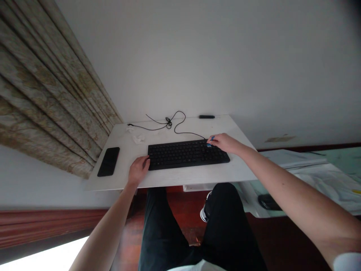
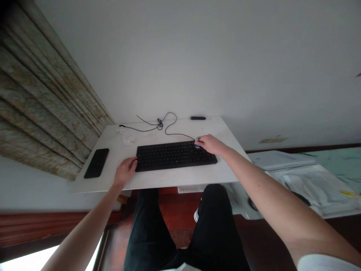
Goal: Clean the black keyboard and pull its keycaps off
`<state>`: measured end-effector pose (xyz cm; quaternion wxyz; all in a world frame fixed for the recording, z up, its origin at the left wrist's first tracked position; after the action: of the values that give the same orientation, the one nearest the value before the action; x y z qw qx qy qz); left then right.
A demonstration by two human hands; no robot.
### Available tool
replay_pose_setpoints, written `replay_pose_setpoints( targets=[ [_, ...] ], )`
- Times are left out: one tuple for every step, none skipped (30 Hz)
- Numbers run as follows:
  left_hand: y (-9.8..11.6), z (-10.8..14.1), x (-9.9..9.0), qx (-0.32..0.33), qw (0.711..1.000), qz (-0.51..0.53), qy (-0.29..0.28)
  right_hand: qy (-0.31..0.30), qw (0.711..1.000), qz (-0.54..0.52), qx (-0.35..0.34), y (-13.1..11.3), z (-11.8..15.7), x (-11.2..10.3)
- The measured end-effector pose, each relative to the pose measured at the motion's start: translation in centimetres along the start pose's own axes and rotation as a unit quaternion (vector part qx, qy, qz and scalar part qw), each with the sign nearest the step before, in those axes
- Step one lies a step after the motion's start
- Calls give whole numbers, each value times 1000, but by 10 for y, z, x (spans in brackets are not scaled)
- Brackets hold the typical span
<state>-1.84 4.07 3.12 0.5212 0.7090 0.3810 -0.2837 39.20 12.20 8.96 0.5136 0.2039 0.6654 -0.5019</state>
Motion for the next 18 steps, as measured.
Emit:
replay_pose_setpoints(
  targets=[
    [0, 0, 0, 0, 1000, 0, 1, 0, 1000, -2, -3, -4, -2, 2],
    [0, 0, 0, 1, 1000, 0, 0, 0, 1000, -5, -6, -8, -4, 3],
    [0, 0, 0, 1, 1000, -1, 1, 0, 1000, -9, -10, -12, -6, 5],
    [0, 0, 0, 0, 1000, -1, 1, 0, 1000, -12, -14, -17, -8, 6],
    [0, 0, 0, 0, 1000, -1, 2, 0, 1000, -14, -17, -21, -10, 8],
    [0, 0, 0, -2, 1000, -1, 3, -1, 1000, -17, -19, -26, -12, 9],
    [-1, 0, 1, -3, 1000, 0, 3, -2, 1000, -20, -19, -30, -14, 11],
    [-1, 0, 1, -4, 1000, 0, 4, -4, 1000, -23, -19, -34, -17, 13],
    [-1, 0, 1, -5, 1000, 1, 3, -6, 999, -25, -19, -38, -20, 15],
    [-1, 0, 1, -5, 1000, 2, 2, -10, 999, -25, -20, -43, -23, 17],
    [-1, 0, 1, -4, 1000, 2, 2, -16, 999, -24, -24, -48, -26, 19],
    [-1, 0, 1, -4, 1000, 2, 0, -21, 999, -21, -29, -53, -30, 22],
    [0, 0, 1, -3, 1000, 2, -1, -25, 999, -17, -34, -58, -33, 24],
    [0, 0, 2, -3, 1000, 1, -2, -28, 999, -15, -39, -64, -36, 26],
    [0, 0, 2, -2, 1000, 1, -2, -31, 999, -15, -43, -69, -40, 28],
    [0, 0, 2, -1, 1000, 2, -2, -32, 998, -16, -45, -74, -43, 30],
    [0, 0, 2, 1, 1000, 2, -1, -35, 998, -19, -47, -79, -46, 32],
    [0, 0, 2, 2, 1000, 1, 0, -36, 998, -22, -50, -84, -49, 34]
  ],
)
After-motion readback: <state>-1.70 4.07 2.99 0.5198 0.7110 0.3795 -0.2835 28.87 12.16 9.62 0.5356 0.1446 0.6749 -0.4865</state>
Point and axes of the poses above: each hand's wrist, its own z-axis away from the middle knuckle, its own x-axis out of the palm, y = z × x, the point moved 7 cm from there along -z, towards the middle knuckle, and after that the axes turned 5 degrees about -x, right-handed, at the moved point
